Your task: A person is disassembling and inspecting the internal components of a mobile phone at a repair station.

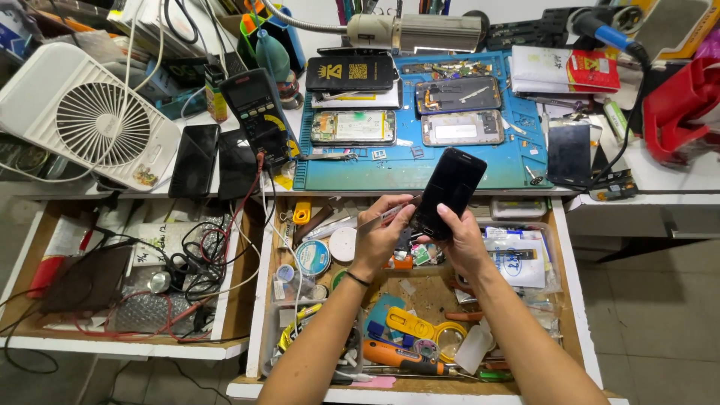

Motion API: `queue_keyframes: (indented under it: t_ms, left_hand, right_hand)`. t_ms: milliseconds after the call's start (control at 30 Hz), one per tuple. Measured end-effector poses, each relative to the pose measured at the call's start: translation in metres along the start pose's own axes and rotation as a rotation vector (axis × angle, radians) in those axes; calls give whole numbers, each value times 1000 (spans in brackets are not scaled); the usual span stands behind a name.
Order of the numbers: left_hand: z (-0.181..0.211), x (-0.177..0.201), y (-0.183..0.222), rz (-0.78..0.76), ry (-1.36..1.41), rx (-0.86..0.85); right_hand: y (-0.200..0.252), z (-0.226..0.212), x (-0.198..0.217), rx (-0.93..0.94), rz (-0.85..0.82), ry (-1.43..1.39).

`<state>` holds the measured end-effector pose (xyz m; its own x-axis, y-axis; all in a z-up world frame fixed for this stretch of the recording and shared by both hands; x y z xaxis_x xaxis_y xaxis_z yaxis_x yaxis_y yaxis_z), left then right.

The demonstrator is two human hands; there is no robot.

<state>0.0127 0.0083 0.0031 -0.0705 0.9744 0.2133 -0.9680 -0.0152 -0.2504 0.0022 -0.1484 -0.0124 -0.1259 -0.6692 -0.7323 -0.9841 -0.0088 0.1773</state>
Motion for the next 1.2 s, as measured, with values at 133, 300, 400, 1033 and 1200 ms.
queue_keyframes:
  t_ms: [133, 300, 400, 1033, 1200]
  left_hand:
    - [8, 0, 0, -2, 19, 16]
    - [11, 2, -2, -21, -26, 44]
    - [7, 2, -5, -36, -27, 59]
    - [-7, 5, -11, -82, -40, 96]
    - [-2, 5, -12, -73, -51, 73]
  right_hand:
    - [5, -3, -4, 24, 22, 26]
    - [3, -4, -1, 34, 70, 99]
    - [-1, -2, 2, 25, 95, 112]
    - [-15, 10, 14, -7, 125, 157]
    - [-22, 18, 30, 31, 113, 183]
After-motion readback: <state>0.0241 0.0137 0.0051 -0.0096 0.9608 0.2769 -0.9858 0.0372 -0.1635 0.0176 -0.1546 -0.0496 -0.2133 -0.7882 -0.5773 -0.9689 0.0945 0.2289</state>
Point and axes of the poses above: each hand's wrist, its own y-axis away from the middle knuckle, its own x-axis out of the back of the hand, z = x × y, the point moved 2 cm from there along -y, towards the middle knuckle, and after that the axes turned 5 degrees about -y, right-handed, at the moved point
